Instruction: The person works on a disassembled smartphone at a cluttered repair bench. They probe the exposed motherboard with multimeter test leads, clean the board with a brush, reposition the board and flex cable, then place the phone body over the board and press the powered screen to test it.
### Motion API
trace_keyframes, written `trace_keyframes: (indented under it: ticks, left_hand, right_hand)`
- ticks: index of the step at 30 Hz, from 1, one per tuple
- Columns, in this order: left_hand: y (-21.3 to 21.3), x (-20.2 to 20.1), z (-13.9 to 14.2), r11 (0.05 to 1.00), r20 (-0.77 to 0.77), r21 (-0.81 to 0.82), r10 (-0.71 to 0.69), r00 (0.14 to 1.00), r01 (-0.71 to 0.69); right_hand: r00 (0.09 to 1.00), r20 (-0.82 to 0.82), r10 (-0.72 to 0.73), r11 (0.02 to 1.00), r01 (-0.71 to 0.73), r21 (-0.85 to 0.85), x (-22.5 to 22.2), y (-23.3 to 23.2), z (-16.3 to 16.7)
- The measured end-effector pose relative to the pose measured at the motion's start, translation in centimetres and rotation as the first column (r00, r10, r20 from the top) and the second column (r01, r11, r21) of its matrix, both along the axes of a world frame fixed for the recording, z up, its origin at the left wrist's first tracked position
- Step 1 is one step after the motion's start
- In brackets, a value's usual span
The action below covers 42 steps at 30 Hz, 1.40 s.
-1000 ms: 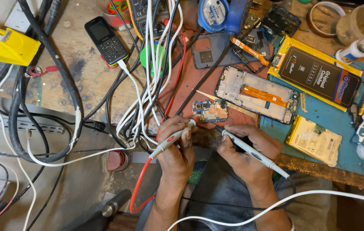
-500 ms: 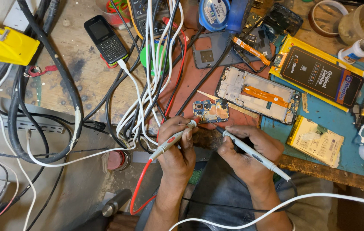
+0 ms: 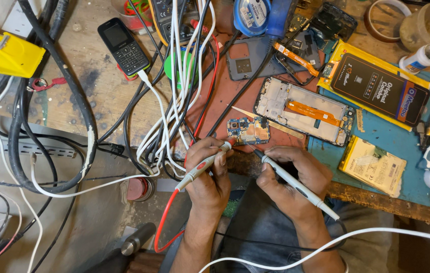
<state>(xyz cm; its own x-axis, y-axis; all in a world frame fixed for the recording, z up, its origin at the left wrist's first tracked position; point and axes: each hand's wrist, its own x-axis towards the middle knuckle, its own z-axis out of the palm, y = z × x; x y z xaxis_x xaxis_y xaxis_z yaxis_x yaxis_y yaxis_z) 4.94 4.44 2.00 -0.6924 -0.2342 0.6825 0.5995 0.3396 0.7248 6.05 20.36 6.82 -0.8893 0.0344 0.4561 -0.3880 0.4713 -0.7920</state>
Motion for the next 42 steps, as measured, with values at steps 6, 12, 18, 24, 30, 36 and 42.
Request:
trace_keyframes:
  ticks: [6, 12, 18, 24, 30, 36, 42]
  left_hand:
    - [0.0, -0.1, 0.0, 1.0, -0.017, -0.023, 0.013, 1.0, -0.013]
    - [-0.1, -0.1, 0.0, 1.0, 0.005, 0.002, -0.006, 1.0, 0.006]
    - [-0.1, 0.0, 0.0, 1.0, 0.007, 0.006, 0.002, 1.0, -0.002]
    - [-0.1, 0.0, 0.1, 1.0, -0.001, -0.01, 0.004, 1.0, -0.004]
    - [0.2, 0.2, -0.6, 0.998, 0.015, 0.056, -0.021, 1.0, 0.021]
    - [0.4, 0.5, -1.4, 0.968, -0.022, 0.177, -0.176, 0.984, 0.177]
    - [0.3, 0.4, -1.4, 0.993, 0.011, 0.068, -0.099, 0.995, 0.098]
  right_hand:
    - [1.0, -0.003, -0.021, 0.999, 0.021, 0.033, -0.2, -0.1, 0.0]
    - [0.999, -0.011, -0.041, 0.997, 0.042, 0.058, -0.2, -0.2, -0.2]
    - [0.998, -0.022, -0.052, 0.996, 0.053, 0.067, -0.2, -0.2, -0.2]
    - [0.998, -0.011, -0.057, 0.996, 0.058, 0.068, -0.1, -0.1, -0.2]
    - [1.0, -0.011, -0.009, 0.997, 0.009, -0.075, 0.1, 0.3, -0.6]
    - [0.998, 0.047, 0.033, 0.992, -0.027, -0.125, -0.1, 0.8, -1.2]
    - [0.996, 0.073, 0.051, 0.986, -0.038, -0.164, -0.2, 0.9, -1.4]
